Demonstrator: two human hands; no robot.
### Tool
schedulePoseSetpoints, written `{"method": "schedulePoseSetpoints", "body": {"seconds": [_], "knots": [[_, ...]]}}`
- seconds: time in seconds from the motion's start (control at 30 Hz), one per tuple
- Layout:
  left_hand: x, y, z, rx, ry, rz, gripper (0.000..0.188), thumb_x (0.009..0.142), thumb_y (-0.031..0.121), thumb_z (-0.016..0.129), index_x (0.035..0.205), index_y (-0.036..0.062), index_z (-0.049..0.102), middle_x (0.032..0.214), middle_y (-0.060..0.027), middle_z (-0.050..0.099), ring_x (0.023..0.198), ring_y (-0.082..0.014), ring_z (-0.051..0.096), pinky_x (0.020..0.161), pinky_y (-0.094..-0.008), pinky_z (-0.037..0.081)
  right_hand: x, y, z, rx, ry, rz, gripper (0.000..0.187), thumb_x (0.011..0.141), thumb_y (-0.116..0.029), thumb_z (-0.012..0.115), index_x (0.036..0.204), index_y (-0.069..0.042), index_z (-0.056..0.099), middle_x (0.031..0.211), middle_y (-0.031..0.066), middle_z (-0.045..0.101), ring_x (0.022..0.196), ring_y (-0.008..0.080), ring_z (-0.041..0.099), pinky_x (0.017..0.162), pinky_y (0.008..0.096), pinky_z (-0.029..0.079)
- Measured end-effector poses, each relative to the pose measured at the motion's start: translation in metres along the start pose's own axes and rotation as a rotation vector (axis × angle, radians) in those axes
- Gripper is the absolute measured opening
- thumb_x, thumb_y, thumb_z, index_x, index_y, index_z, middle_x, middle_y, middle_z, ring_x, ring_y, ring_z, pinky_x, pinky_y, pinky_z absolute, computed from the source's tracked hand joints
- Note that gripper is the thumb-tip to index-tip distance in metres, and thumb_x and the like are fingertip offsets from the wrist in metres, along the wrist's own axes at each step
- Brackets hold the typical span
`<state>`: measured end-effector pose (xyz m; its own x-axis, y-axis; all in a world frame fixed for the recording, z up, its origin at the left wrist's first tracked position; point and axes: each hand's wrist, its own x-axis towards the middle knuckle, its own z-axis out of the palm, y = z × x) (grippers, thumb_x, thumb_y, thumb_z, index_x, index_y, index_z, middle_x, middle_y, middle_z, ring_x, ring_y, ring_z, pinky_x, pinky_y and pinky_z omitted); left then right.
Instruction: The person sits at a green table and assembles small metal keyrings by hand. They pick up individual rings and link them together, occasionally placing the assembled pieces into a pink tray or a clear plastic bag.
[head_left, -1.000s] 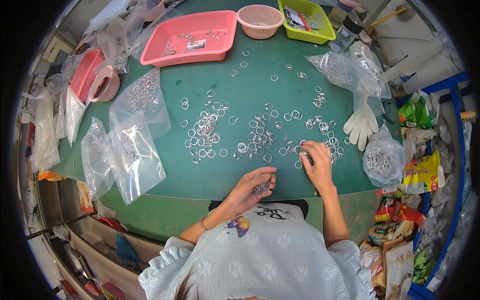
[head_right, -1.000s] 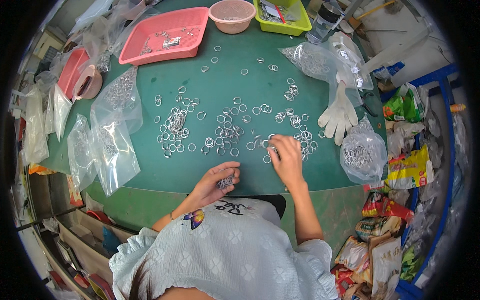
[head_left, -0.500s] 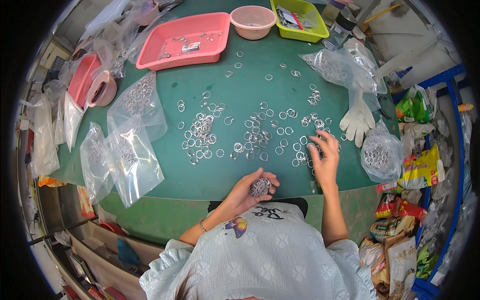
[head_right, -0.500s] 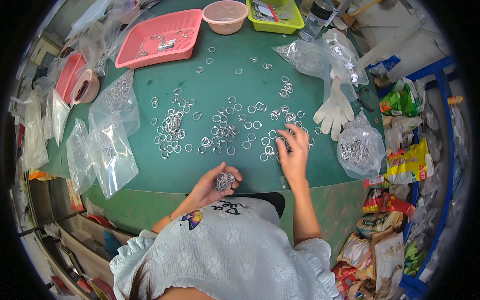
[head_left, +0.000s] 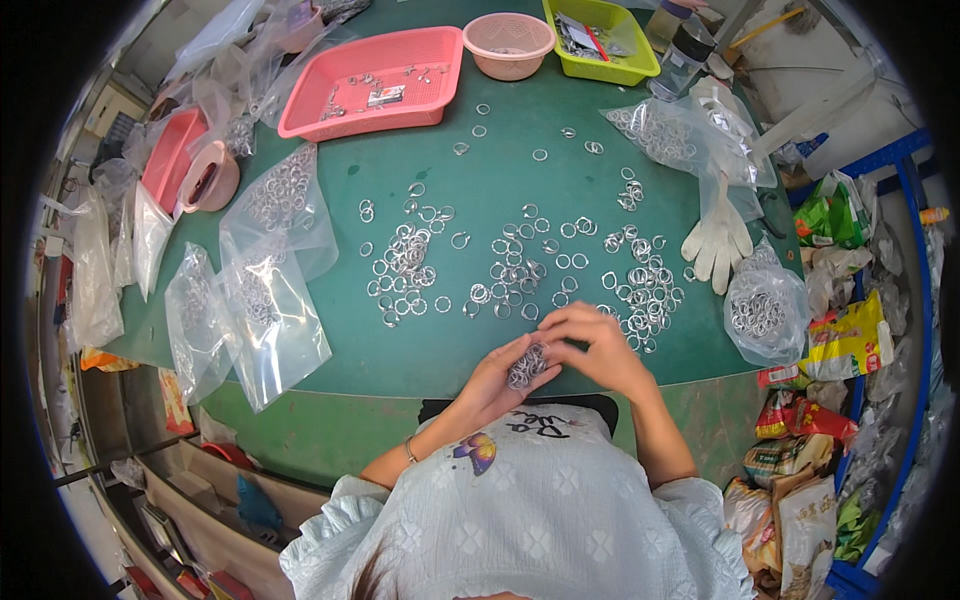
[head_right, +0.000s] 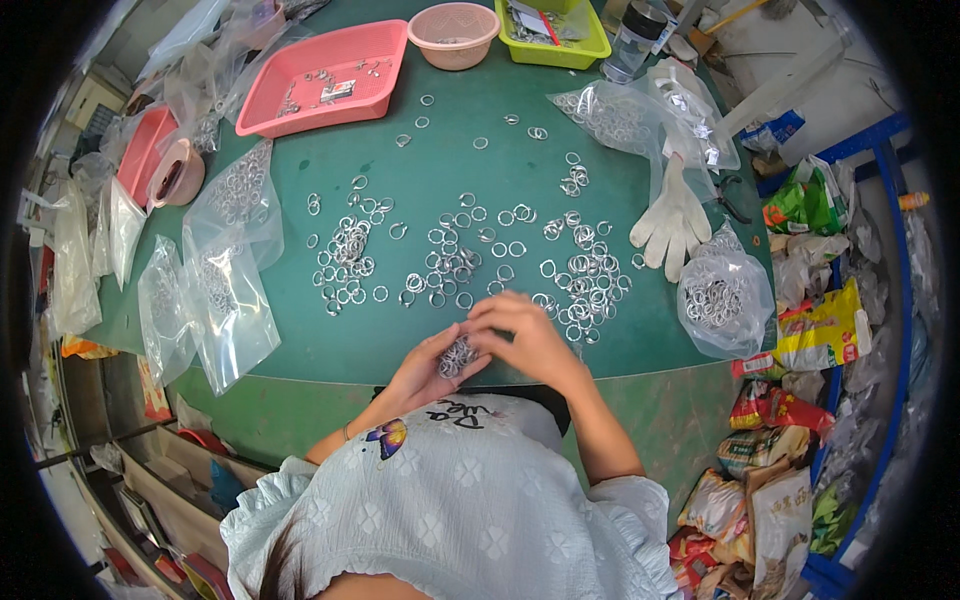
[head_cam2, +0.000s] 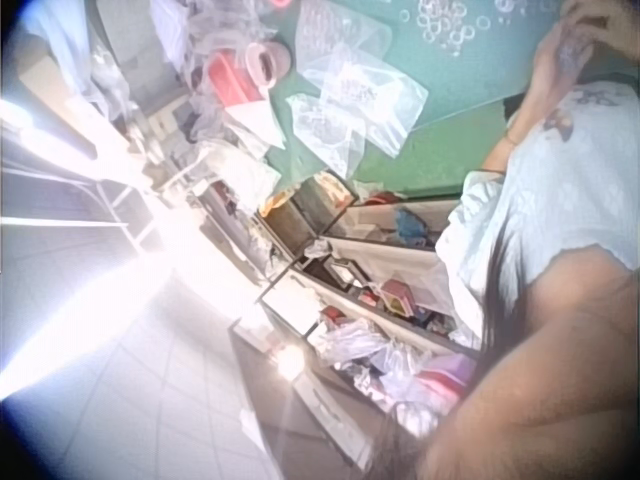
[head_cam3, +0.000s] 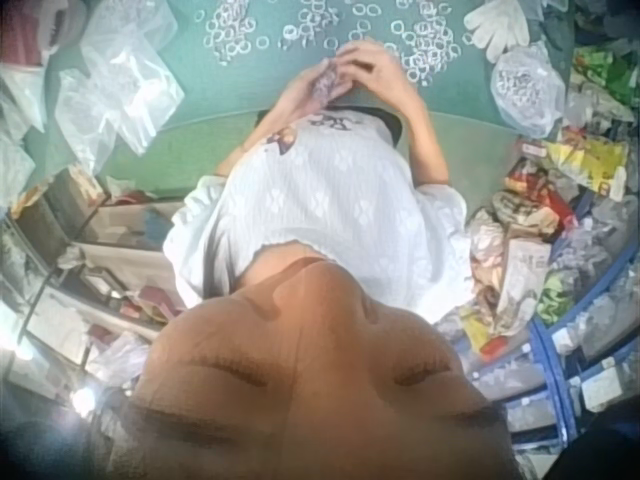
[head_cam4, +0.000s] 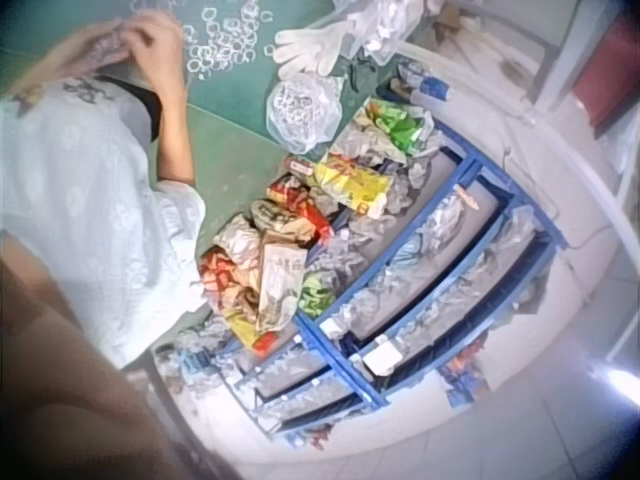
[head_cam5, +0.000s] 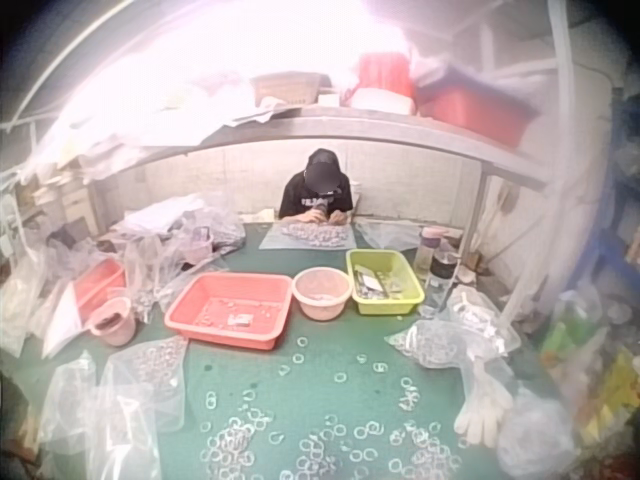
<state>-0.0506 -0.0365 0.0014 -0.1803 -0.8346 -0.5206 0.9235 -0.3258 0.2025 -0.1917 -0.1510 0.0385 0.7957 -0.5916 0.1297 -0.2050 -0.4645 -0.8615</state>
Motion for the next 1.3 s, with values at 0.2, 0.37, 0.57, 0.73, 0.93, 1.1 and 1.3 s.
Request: {"method": "schedulePoseSetpoints", "body": {"seconds": [0.2,0.37,0.57,0.73,0.93,1.1,1.3], "knots": [[0.001,0.002,-0.01,0.068,-0.073,-0.032,0.029,0.089,0.012,0.053,0.116,0.0,0.052,0.105,-0.011,0.059,0.091,-0.0183,0.06,0.074,-0.0282,0.054,0.046,0.043,-0.004,-0.534,0.43,-0.008,0.017,0.072,-0.009,0.068,0.088,-0.002,0.064,0.094,0.0058,0.059,0.089,0.0255,0.051,0.079,0.0353,0.037],[-0.002,0.001,-0.006,0.122,0.024,0.007,0.033,0.089,0.012,0.053,0.12,-0.0005,0.049,0.108,-0.0109,0.059,0.094,-0.0191,0.059,0.078,-0.0292,0.054,0.045,0.046,0.0,-0.491,0.395,0.027,0.015,0.071,-0.008,0.069,0.083,-0.003,0.062,0.087,0.0056,0.058,0.086,0.0257,0.05,0.077,0.0368,0.037],[-0.002,0.007,0.011,-0.126,0.089,0.091,0.033,0.089,0.013,0.054,0.119,0.0005,0.049,0.107,-0.0097,0.058,0.095,-0.0186,0.058,0.08,-0.0293,0.053,0.021,0.002,-0.003,-0.06,-0.026,0.034,0.012,0.072,-0.008,0.068,0.083,-0.004,0.064,0.091,0.0078,0.063,0.092,0.0254,0.055,0.085,0.0356,0.04],[0.005,0.001,-0.016,-0.053,-0.083,0.024,0.036,0.089,0.015,0.055,0.122,0.0026,0.047,0.102,-0.0083,0.058,0.09,-0.0171,0.058,0.076,-0.0277,0.053,0.039,0.05,-0.008,-0.561,0.44,0.061,0.015,0.071,-0.007,0.067,0.086,-0.003,0.065,0.092,0.0079,0.06,0.089,0.0254,0.051,0.079,0.035,0.039],[-0.004,0.007,0.007,0.002,0.053,0.088,0.038,0.089,0.015,0.056,0.123,0.003,0.047,0.102,-0.0084,0.058,0.092,-0.0171,0.058,0.076,-0.0276,0.053,0.033,0.041,-0.001,-0.373,0.291,0.062,0.014,0.07,-0.005,0.067,0.083,-0.003,0.062,0.086,0.0081,0.061,0.085,0.0276,0.054,0.077,0.0365,0.04],[-0.004,0.012,0.012,-0.089,0.086,0.144,0.034,0.09,0.017,0.055,0.119,0.003,0.049,0.103,-0.0082,0.059,0.094,-0.0175,0.058,0.077,-0.0282,0.052,0.033,-0.006,-0.011,0.161,-0.134,0.034,0.011,0.073,-0.003,0.067,0.083,0.0,0.064,0.085,0.0091,0.063,0.082,0.0213,0.06,0.075,0.0311,0.046],[-0.001,0.012,-0.003,-0.043,0.017,0.117,0.027,0.09,0.016,0.054,0.113,0.0025,0.051,0.091,-0.0056,0.056,0.081,-0.0139,0.055,0.064,-0.0234,0.049,0.052,0.033,-0.027,-0.268,0.262,0.185,0.016,0.074,-0.006,0.067,0.088,0.0,0.063,0.083,0.0082,0.061,0.078,0.0208,0.054,0.071,0.0315,0.043]]}}
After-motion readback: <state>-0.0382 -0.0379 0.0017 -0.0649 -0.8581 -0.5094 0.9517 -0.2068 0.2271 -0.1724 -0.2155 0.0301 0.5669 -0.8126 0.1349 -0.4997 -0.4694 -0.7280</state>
